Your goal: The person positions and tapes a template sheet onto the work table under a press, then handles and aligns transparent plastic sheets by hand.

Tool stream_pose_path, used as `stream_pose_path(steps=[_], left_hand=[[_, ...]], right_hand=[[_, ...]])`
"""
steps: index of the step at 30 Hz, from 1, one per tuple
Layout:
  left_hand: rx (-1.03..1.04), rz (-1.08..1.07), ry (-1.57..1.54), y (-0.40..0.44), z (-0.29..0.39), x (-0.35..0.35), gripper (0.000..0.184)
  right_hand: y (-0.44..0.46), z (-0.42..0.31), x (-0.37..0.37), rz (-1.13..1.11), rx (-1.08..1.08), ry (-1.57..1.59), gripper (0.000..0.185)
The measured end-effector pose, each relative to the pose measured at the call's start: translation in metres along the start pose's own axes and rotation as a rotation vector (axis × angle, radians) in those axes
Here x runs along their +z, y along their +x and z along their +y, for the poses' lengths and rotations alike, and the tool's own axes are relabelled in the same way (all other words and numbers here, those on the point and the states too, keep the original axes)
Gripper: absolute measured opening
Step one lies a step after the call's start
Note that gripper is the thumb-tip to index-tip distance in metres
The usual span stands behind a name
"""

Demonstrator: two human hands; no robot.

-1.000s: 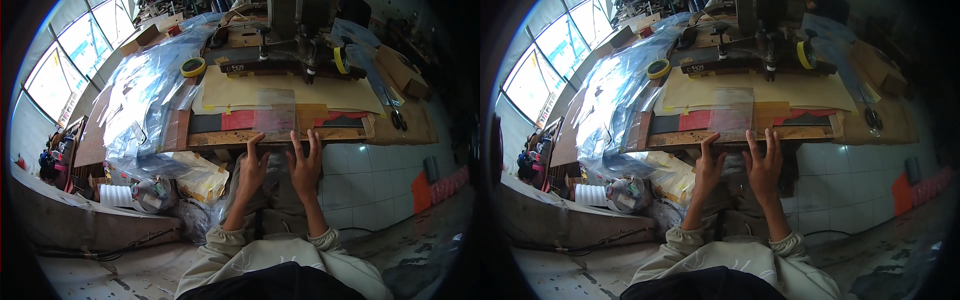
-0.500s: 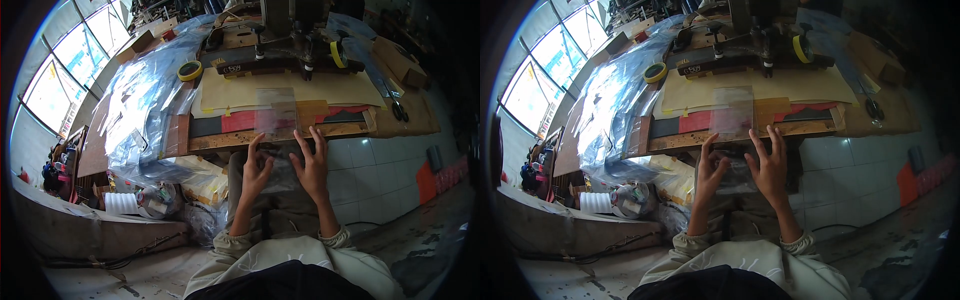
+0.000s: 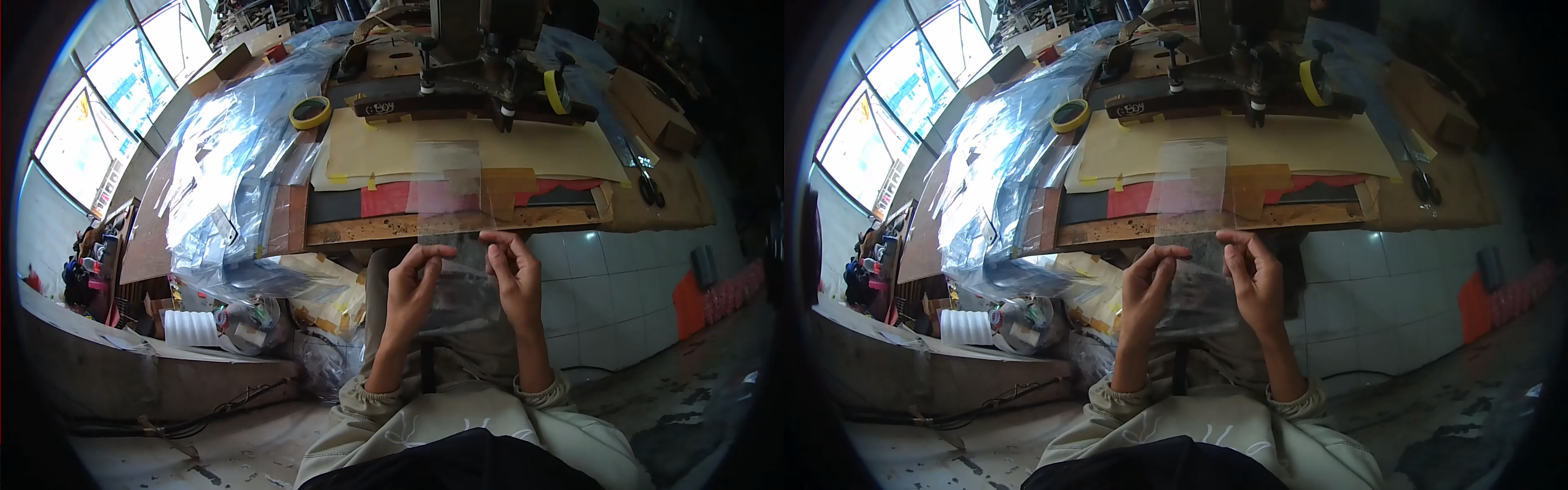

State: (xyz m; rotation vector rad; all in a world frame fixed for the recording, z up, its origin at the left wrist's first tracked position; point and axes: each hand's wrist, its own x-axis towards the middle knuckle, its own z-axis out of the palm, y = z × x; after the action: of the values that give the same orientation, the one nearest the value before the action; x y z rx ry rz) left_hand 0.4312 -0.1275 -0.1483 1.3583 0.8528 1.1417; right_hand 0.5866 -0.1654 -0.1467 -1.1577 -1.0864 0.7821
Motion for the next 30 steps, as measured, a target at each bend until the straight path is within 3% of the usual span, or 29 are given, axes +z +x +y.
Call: stream_pose_path(steps=[18,30], left_hand=[[-0.058,-0.013,0.094,-0.003,0.009,-0.006,0.018],[-0.124,-0.094,-0.03,-0.019,0.009,-0.002,0.018]], right_hand=[[-0.006,-0.014,0.002,-0.016,0.149,-0.055,0.016],[-0.016,-0.024,-0.012,-0.061,0.204,-0.062,0.016]])
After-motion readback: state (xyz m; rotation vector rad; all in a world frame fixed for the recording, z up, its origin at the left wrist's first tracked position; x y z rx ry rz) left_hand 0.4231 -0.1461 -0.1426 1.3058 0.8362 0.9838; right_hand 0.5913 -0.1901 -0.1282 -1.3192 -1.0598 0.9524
